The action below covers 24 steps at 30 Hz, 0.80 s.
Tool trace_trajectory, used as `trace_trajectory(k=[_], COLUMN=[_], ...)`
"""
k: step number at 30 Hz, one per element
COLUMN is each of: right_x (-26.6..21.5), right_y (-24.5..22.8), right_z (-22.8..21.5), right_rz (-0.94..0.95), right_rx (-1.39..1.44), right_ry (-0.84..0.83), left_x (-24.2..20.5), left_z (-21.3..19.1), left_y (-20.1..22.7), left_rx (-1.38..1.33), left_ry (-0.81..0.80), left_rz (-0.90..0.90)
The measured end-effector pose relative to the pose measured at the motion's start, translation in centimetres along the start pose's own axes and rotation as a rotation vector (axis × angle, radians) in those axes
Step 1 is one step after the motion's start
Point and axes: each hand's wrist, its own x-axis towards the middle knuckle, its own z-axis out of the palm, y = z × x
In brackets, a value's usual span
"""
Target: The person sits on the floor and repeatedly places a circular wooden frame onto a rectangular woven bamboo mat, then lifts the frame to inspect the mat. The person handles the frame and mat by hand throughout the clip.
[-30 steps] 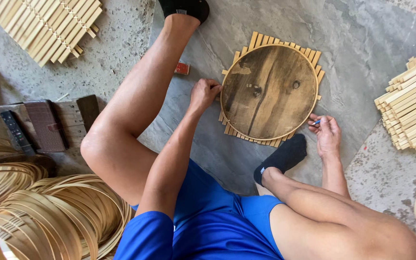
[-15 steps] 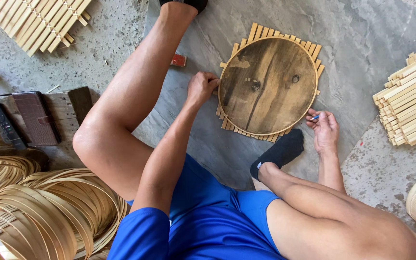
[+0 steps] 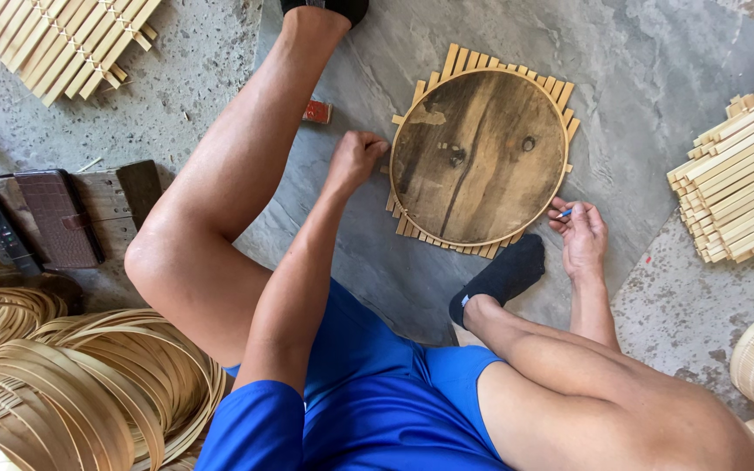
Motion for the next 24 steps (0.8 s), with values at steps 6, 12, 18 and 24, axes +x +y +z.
trace_trajectory(k=[6,12,18,24], right_x=[-0.4,0.1,0.6,0.1], right_y=[0.3,1.6,2.1,1.5], right_z=[-0.2,-1.1,-0.9,0.1], right_rz=[-0.002,-0.009,-0.027,-0.013], right_rx=[-0.010,-0.026,-0.036,-0.038], right_ry=[0.014,0.031,0.041,0.064], left_x=[-0.2,-0.3,-0.4,-1.2], left_z=[-0.2,0.0,-0.4,-1.0], left_y=[-0.1,0.0,0.5,2.3], left_rx=[0.003,0.046,0.031,0.072], left_ry=[-0.059,-0.057,-0.028,-0.054], left_rz=[0.041,0.133,0.139,0.129])
